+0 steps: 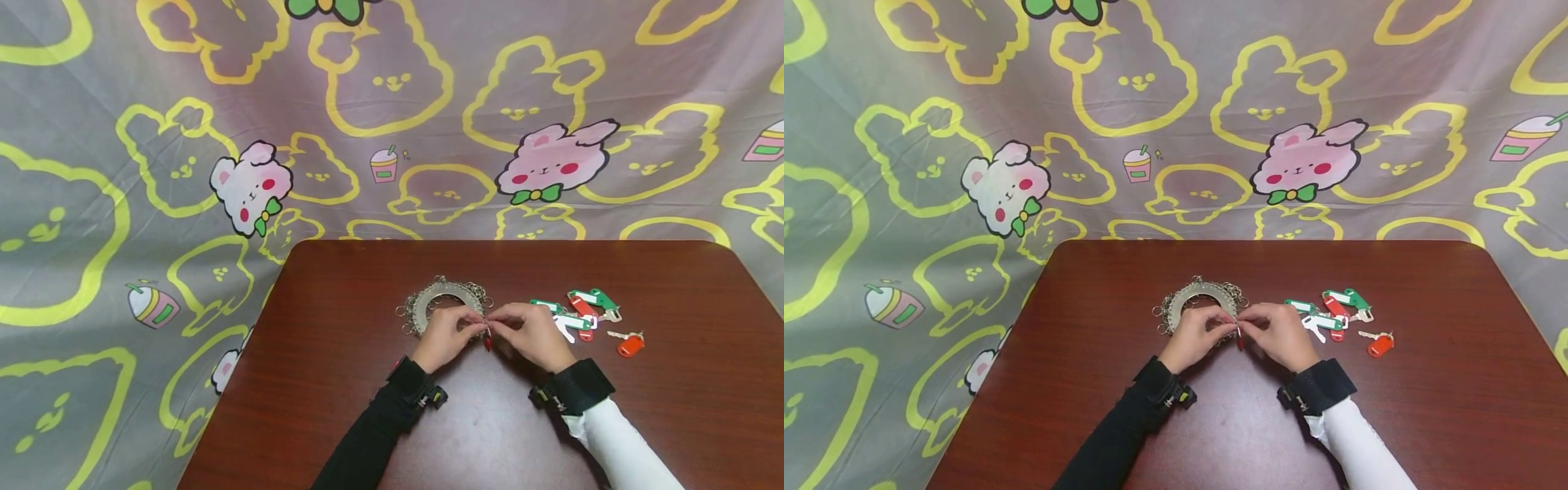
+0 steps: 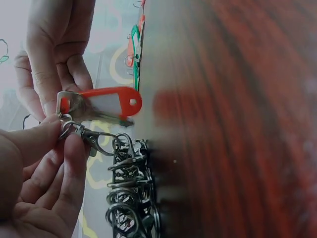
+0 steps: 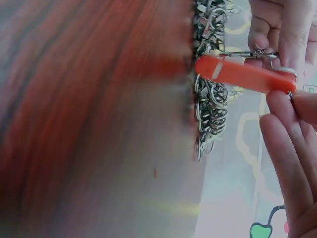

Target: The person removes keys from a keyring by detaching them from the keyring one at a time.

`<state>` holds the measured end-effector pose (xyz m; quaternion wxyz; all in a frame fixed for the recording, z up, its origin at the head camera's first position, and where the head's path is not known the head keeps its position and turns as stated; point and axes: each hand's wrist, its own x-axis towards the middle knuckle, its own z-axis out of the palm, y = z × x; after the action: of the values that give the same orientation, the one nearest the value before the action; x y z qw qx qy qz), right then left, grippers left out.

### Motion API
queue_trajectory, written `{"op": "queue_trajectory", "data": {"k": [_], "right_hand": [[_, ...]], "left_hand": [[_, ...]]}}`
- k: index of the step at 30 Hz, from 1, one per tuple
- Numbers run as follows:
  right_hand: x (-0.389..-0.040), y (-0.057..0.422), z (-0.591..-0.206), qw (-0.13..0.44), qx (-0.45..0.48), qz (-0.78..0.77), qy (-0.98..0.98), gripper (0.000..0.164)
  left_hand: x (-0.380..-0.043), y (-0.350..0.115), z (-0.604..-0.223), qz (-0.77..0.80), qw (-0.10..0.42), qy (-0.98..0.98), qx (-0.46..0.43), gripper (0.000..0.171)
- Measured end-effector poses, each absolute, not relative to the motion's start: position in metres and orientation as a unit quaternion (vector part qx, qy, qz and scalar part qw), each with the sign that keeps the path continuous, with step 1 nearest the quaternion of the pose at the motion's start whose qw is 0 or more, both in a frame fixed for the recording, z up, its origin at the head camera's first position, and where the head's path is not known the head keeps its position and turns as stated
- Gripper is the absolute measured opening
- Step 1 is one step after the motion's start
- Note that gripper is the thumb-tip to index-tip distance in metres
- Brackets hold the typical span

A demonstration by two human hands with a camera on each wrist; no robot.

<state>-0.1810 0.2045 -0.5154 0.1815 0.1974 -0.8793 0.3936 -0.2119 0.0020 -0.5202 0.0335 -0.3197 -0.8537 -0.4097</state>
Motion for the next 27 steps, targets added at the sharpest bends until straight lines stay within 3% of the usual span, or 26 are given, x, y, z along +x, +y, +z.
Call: {"op": "queue_trajectory", "data": {"k": [10,21,27], "right_hand": [[-0.178,0.200,-0.512,0.139,0.130,0.429,-0.883,0.012],[-0.176,0.195,-0.512,0.168,0.109,0.432,-0.879,0.011],[-0.176,0.195,-0.512,0.167,0.103,0.425,-0.884,0.010]], "left_hand": [[-0.211,0.002,-0.519,-0.416,0.041,-0.854,-0.310,0.013],[-0.207,0.006,-0.518,-0.354,0.100,-0.878,-0.306,0.010],[-0.206,0.007,-0.520,-0.357,0.104,-0.875,-0.308,0.010]]}}
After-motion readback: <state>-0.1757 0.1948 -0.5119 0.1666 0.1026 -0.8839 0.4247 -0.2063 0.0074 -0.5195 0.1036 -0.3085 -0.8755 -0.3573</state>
